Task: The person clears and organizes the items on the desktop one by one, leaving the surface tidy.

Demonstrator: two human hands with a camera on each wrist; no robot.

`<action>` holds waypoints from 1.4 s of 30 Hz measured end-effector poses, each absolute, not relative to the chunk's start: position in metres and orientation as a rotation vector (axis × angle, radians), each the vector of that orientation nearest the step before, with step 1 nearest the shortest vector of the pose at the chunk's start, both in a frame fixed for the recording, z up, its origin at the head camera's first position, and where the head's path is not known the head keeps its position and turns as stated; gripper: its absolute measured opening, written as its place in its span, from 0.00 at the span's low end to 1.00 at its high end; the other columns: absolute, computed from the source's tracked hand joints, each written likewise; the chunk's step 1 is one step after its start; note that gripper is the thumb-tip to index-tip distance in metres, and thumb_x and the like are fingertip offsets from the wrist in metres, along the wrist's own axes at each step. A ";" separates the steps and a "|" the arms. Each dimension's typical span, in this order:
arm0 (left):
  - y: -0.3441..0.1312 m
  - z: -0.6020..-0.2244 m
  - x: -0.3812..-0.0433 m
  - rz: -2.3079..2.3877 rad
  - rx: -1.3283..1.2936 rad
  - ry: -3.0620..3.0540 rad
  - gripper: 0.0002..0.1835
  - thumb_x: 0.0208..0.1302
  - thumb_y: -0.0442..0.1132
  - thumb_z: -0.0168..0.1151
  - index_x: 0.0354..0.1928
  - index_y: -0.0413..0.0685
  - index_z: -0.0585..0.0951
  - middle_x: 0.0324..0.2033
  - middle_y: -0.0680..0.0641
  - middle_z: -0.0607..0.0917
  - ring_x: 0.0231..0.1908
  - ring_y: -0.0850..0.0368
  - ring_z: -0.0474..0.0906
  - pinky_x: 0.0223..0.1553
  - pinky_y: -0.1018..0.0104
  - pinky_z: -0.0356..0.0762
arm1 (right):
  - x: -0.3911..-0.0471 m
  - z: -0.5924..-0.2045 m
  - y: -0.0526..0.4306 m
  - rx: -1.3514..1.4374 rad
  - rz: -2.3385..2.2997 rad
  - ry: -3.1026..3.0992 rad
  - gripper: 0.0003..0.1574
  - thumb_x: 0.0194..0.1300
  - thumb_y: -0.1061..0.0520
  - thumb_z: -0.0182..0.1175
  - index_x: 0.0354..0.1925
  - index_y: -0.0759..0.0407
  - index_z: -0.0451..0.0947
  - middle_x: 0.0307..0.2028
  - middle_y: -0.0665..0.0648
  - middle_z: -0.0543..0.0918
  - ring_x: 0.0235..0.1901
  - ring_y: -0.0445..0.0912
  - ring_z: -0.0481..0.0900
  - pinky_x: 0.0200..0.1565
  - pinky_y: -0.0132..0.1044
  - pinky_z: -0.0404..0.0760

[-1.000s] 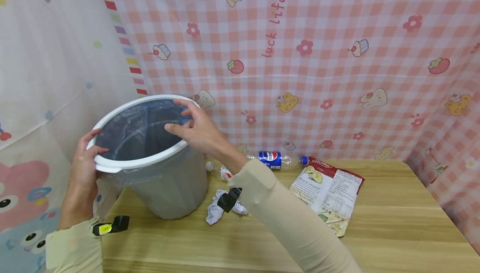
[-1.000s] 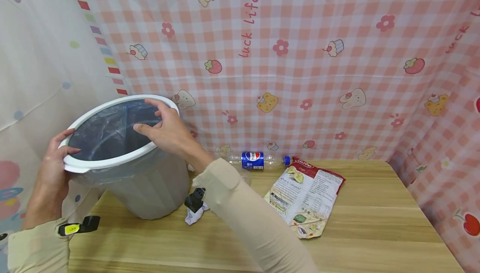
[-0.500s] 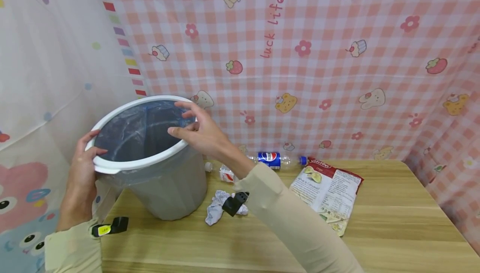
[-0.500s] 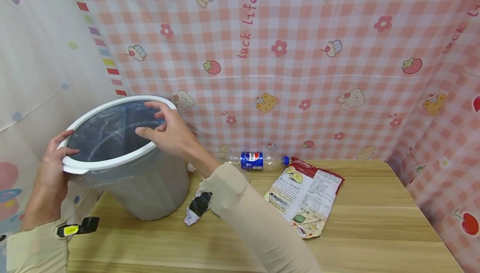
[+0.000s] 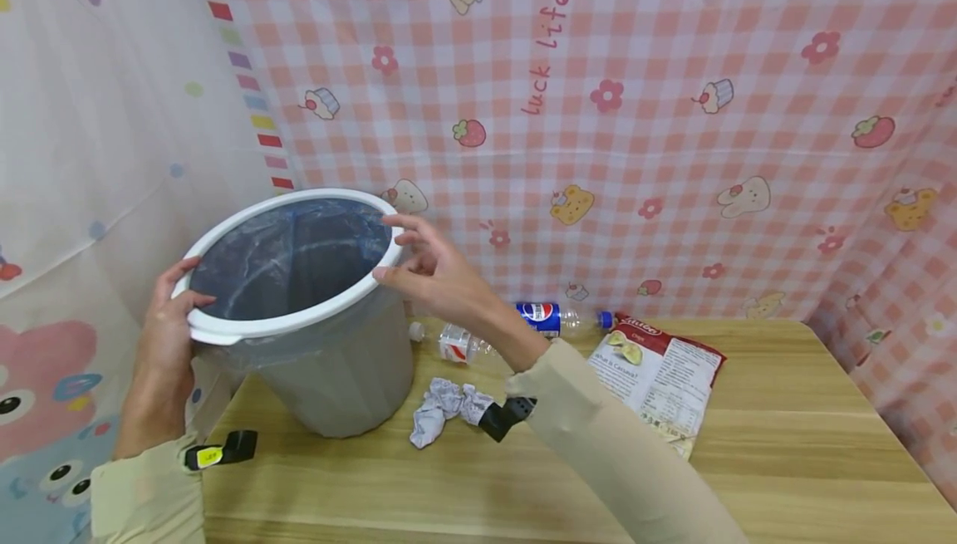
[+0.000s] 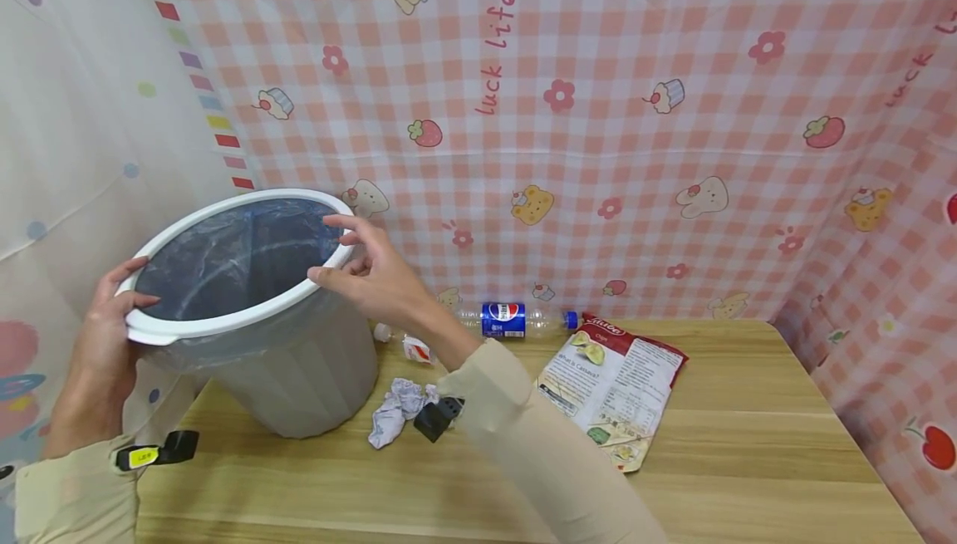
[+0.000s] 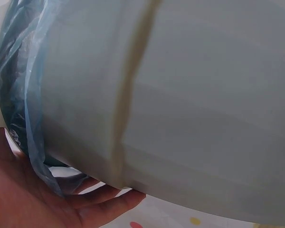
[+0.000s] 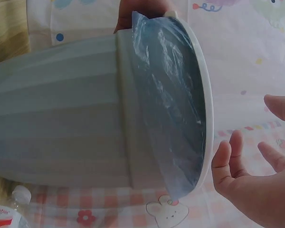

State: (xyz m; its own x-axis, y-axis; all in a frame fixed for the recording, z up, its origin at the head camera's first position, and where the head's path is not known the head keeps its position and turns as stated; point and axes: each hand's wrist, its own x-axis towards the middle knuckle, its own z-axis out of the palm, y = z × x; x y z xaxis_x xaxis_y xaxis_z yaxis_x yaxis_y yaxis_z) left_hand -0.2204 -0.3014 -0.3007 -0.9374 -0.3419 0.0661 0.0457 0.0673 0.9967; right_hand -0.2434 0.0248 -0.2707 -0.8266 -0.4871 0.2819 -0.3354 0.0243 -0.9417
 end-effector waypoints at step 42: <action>-0.301 -0.301 -0.220 -1.921 0.300 -2.079 0.31 0.72 0.38 0.43 0.75 0.67 0.58 0.76 0.48 0.50 0.50 0.61 0.68 0.30 0.80 0.74 | -0.240 -0.369 0.094 -0.692 -1.744 2.243 0.32 0.69 0.57 0.60 0.68 0.45 0.67 0.63 0.56 0.71 0.46 0.49 0.77 0.47 0.45 0.77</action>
